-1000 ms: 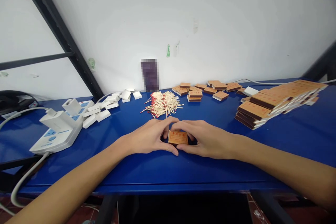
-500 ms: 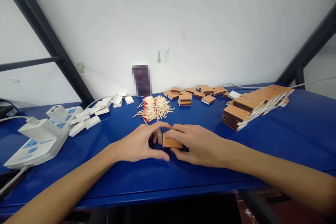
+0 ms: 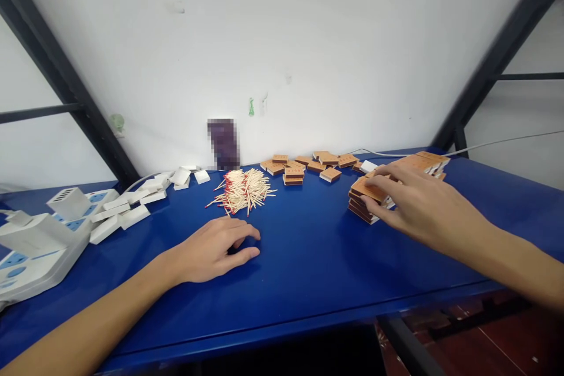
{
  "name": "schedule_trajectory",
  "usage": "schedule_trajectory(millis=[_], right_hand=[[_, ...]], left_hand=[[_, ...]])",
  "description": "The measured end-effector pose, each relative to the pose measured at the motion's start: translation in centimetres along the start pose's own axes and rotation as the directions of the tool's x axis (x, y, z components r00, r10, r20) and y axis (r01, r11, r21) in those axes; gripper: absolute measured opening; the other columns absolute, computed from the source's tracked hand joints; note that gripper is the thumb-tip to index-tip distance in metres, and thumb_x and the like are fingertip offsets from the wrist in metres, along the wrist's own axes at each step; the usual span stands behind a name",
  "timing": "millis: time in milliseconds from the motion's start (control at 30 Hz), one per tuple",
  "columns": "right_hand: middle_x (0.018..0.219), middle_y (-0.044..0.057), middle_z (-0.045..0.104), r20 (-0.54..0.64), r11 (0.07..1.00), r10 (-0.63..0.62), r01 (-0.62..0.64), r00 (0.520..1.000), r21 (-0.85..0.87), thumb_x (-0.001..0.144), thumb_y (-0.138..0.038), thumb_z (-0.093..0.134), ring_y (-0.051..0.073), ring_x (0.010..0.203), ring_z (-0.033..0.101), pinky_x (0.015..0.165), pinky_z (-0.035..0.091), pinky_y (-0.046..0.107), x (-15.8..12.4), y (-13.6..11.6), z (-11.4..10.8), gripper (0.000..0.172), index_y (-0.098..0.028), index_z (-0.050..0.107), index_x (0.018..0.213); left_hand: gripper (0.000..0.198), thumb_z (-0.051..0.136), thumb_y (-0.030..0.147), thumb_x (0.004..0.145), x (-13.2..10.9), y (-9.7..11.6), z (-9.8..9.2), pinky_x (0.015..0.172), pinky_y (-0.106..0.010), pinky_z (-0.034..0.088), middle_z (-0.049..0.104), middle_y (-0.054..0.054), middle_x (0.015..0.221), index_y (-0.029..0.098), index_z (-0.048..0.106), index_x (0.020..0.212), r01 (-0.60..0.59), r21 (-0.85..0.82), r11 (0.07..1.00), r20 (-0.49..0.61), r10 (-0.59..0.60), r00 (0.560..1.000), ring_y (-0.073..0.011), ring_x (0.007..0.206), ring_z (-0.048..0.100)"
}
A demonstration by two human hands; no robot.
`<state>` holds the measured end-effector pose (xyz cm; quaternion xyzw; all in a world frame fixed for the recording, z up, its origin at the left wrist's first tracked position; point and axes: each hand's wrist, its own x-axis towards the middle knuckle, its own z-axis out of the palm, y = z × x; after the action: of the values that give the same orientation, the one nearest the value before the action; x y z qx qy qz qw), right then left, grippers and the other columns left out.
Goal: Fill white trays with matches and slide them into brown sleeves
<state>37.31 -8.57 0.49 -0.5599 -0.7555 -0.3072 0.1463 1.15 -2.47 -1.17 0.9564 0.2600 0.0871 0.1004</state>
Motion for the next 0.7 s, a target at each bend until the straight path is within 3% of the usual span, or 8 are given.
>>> schedule_trajectory(millis=[167, 333, 500, 600, 700], right_hand=[[0.096, 0.013, 0.067, 0.005, 0.997, -0.081, 0.082, 0.997, -0.016, 0.096, -0.039, 0.041, 0.032, 0.092, 0.060, 0.081, 0.045, 0.046, 0.0, 0.5, 0.3, 0.031, -0.020, 0.065, 0.094], [0.090, 0.012, 0.064, 0.048, 1.000, -0.019, 0.018, 0.999, 0.014, 0.095, -0.039, 0.042, 0.028, 0.081, 0.059, 0.073, 0.044, 0.041, 0.3, 0.2, 0.5, 0.029, -0.020, 0.064, 0.093], [0.083, 0.010, 0.060, 0.124, 0.999, -0.037, 0.039, 0.992, -0.016, 0.092, -0.034, 0.042, 0.025, 0.074, 0.056, 0.068, 0.040, 0.038, 1.6, 0.1, 0.5, 0.030, -0.019, 0.066, 0.101], [0.104, 0.013, 0.062, 0.198, 0.991, -0.122, 0.108, 0.973, 0.077, 0.087, -0.044, 0.050, 0.029, 0.089, 0.058, 0.075, 0.042, 0.042, 2.8, 1.0, 0.1, 0.042, -0.023, 0.062, 0.121], [0.137, 0.010, 0.052, 0.349, 0.954, -0.269, 0.197, 0.898, 0.228, 0.076, -0.053, 0.062, 0.038, 0.117, 0.049, 0.087, 0.040, 0.051, 4.0, 2.4, -0.3, 0.067, -0.033, 0.050, 0.138]], left_hand=[[0.028, 0.043, 0.040, 0.098, 0.0, -0.2, 0.0, 0.073, -0.029, 0.043, 0.056, 0.001, 0.075, 0.022, 0.061, 0.109, -0.013, 0.030, 0.999, 0.014, 0.012, 1.000, -0.0146, 0.071, 0.054], [0.027, 0.043, 0.040, 0.098, 0.0, -0.2, 0.0, 0.073, -0.029, 0.042, 0.060, 0.000, 0.079, 0.023, 0.061, 0.109, -0.016, 0.044, 0.999, 0.013, 0.016, 1.000, -0.0148, 0.073, 0.056], [0.025, 0.044, 0.038, 0.098, -0.1, -0.1, 0.1, 0.074, -0.029, 0.042, 0.061, 0.000, 0.081, 0.023, 0.060, 0.109, -0.018, 0.058, 0.998, 0.020, 0.017, 1.000, -0.0149, 0.074, 0.057], [0.023, 0.045, 0.037, 0.097, -0.1, -0.2, 0.2, 0.074, -0.029, 0.041, 0.062, 0.001, 0.081, 0.024, 0.060, 0.109, -0.022, 0.059, 0.998, 0.014, 0.021, 1.000, -0.0148, 0.074, 0.057], [0.023, 0.046, 0.037, 0.097, -0.1, -0.2, 0.1, 0.073, -0.029, 0.041, 0.061, 0.001, 0.080, 0.024, 0.060, 0.109, -0.024, 0.060, 0.998, 0.015, 0.023, 1.000, -0.0146, 0.073, 0.057]])
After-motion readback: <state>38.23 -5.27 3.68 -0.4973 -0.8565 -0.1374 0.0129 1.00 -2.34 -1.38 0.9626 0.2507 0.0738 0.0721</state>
